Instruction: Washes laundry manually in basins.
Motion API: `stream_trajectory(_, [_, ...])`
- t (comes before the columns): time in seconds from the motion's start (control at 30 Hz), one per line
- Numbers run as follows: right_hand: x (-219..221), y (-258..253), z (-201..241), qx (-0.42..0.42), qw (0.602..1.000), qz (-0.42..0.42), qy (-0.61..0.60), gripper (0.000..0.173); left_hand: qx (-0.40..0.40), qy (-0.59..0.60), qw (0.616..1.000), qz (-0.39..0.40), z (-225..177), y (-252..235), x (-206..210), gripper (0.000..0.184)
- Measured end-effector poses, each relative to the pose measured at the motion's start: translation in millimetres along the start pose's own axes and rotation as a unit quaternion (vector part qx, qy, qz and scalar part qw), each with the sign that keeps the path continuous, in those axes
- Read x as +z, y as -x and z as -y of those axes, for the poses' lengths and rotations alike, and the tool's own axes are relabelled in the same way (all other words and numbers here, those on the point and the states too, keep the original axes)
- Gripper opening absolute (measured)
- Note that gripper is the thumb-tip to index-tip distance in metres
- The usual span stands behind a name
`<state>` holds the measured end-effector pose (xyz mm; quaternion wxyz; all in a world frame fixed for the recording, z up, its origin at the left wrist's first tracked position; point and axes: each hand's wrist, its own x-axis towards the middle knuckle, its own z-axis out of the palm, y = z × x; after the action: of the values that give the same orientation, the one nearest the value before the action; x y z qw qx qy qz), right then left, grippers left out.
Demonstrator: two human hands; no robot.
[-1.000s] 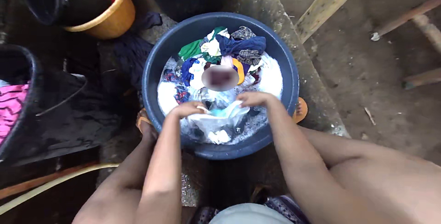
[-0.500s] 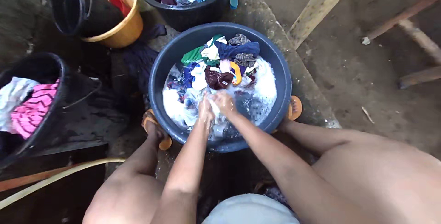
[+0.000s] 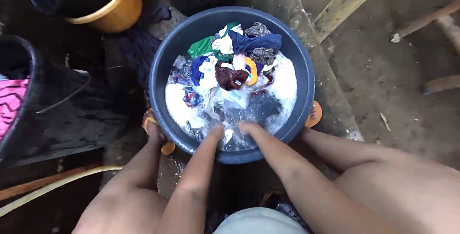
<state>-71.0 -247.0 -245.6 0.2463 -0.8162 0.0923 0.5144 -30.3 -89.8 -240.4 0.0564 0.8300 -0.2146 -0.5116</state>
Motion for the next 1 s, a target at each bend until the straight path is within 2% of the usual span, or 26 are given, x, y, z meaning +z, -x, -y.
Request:
stream_trajectory(0.03, [-3,-1,0,-0.005,1.000,-0.003,0.006,0.052,-0.016,-0.019,1.000,0.012,-4,5,-8,0.046])
stream_trajectory(0.1, [-20,-1,2,-0.050,0.998,-0.046,0.001,0.052,0.007,-0.030,0.999,-0.020,0,8,-29,0.042])
stream_trajectory(0.17, [-46,9,5,-0.117,0.986,-0.110,-0.041,0.037,0.039,0.029,0.997,-0.058,9,12,-59,0.039])
stream_trajectory(0.23, [-72,30,8,-0.170,0.968,-0.166,-0.083,0.032,0.069,0.093,0.988,-0.101,19,25,-85,0.037])
stream_trajectory(0.37, [-126,128,36,-0.260,0.936,-0.226,-0.071,0.039,0.142,0.152,0.968,-0.138,8,96,-130,0.038])
stream_trajectory(0.43, [-144,175,48,-0.318,0.911,-0.260,-0.046,0.034,0.191,0.148,0.958,-0.153,-4,143,-148,0.026])
stream_trajectory(0.53, [-163,236,65,-0.439,0.832,-0.339,-0.018,0.025,0.300,0.120,0.921,-0.215,-18,210,-171,0.012])
stream_trajectory(0.6, [-169,274,82,-0.515,0.763,-0.391,-0.008,0.020,0.415,0.099,0.858,-0.287,-24,243,-182,0.015])
stream_trajectory(0.67, [-170,290,100,-0.574,0.695,-0.433,-0.015,0.016,0.501,0.149,0.795,-0.307,-28,257,-190,0.013])
stream_trajectory(0.7, [-168,288,109,-0.592,0.670,-0.447,-0.029,0.015,0.497,0.178,0.794,-0.302,-31,258,-188,0.012])
stream_trajectory(0.73, [-164,279,115,-0.598,0.659,-0.454,-0.048,0.014,0.453,0.199,0.818,-0.295,-33,256,-183,0.015])
stream_trajectory(0.77, [-159,264,118,-0.593,0.662,-0.454,-0.064,0.017,0.370,0.196,0.861,-0.288,-37,251,-175,0.021])
stream_trajectory(0.83, [-144,217,112,-0.542,0.712,-0.437,-0.089,0.025,0.194,0.176,0.937,-0.231,-40,215,-157,0.035])
stream_trajectory(0.87, [-133,186,102,-0.510,0.737,-0.428,-0.118,0.027,0.126,0.180,0.954,-0.203,-36,184,-146,0.044])
stream_trajectory(0.93, [-102,130,75,-0.419,0.781,-0.403,-0.227,0.026,0.076,0.231,0.950,-0.194,-14,122,-117,0.051])
stream_trajectory(1.0, [-63,82,48,-0.313,0.796,-0.373,-0.359,0.026,0.079,0.318,0.923,-0.200,-9,99,-98,0.052])
